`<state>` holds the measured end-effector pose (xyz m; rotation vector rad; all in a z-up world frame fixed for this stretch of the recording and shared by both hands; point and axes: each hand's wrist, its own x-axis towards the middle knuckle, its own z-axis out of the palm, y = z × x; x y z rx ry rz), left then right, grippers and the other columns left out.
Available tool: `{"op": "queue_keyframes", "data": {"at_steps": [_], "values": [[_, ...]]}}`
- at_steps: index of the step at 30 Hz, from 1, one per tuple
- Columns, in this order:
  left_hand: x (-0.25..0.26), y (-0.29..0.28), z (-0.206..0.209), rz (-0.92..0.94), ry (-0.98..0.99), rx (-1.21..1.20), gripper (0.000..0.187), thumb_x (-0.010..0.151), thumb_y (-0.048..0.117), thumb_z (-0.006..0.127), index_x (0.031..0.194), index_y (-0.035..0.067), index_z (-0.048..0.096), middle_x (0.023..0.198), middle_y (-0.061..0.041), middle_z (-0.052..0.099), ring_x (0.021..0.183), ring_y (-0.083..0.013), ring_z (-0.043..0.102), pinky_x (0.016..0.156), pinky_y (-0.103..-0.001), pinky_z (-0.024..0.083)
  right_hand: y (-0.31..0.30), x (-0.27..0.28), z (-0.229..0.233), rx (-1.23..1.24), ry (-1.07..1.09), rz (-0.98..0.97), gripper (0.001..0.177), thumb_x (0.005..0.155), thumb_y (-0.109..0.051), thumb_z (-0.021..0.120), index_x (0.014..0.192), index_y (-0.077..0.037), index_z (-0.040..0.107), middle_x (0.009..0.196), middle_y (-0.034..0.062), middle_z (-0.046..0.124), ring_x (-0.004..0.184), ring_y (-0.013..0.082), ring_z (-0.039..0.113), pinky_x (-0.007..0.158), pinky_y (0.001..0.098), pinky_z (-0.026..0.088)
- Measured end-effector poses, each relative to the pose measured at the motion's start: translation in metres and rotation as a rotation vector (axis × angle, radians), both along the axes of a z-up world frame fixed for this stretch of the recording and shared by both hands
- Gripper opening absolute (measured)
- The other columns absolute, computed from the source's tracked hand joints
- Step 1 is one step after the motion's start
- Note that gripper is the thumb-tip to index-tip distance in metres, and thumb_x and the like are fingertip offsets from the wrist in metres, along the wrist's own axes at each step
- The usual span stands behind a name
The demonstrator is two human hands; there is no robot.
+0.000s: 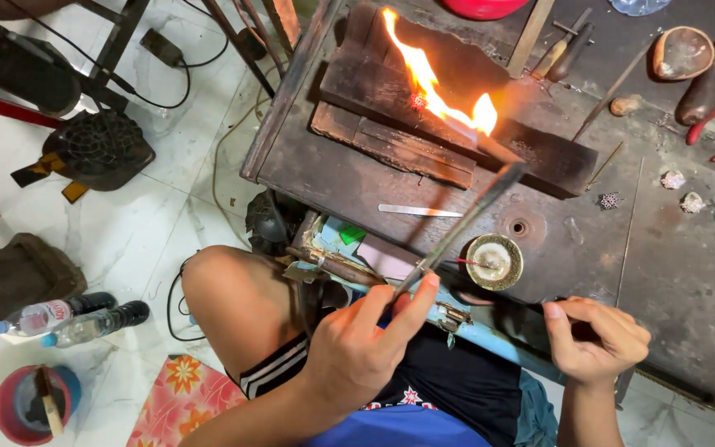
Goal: Using a mouth-blown torch to heat and solder small jewelry components on a soldering block at a workbench.
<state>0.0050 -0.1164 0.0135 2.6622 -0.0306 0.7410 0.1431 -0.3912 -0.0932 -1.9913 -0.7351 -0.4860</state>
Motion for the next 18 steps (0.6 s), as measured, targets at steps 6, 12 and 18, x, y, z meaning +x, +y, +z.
{"op": "queue_keyframes", "data": {"at_steps": [6,12,18], "values": [[0.003,-0.003,0.006,-0.071,0.029,0.056,0.035,0.106,0.006,0.064,0.138,0.018,0.067,0.084,-0.002,0.050,0.052,-0.0175,0.053,0.045,-0.034,0.049,0.001,-0.001,0.002,0.003,0.006,0.006,0.024,0.087,0.001,0.078,0.068,0.006,0.065,0.062,0.0151,0.062,0.052,0.0208,0.058,0.054,0.0291,0.043],[0.003,0.004,0.001,0.064,0.084,0.038,0.032,0.103,0.005,0.064,0.134,0.013,0.070,0.085,-0.004,0.050,0.053,-0.0180,0.057,0.047,-0.033,0.049,0.000,-0.001,0.003,0.003,0.017,0.001,0.025,0.088,-0.002,0.076,0.068,0.005,0.064,0.062,0.0137,0.061,0.055,0.0227,0.060,0.058,0.0305,0.045],[0.005,-0.006,0.009,0.014,0.075,0.040,0.033,0.105,0.007,0.063,0.136,0.019,0.069,0.084,-0.001,0.049,0.050,-0.0147,0.054,0.049,-0.031,0.049,-0.005,0.000,-0.005,0.010,0.007,-0.007,0.023,0.086,-0.002,0.079,0.070,0.005,0.065,0.063,0.0143,0.061,0.056,0.0232,0.061,0.057,0.0305,0.044]]}}
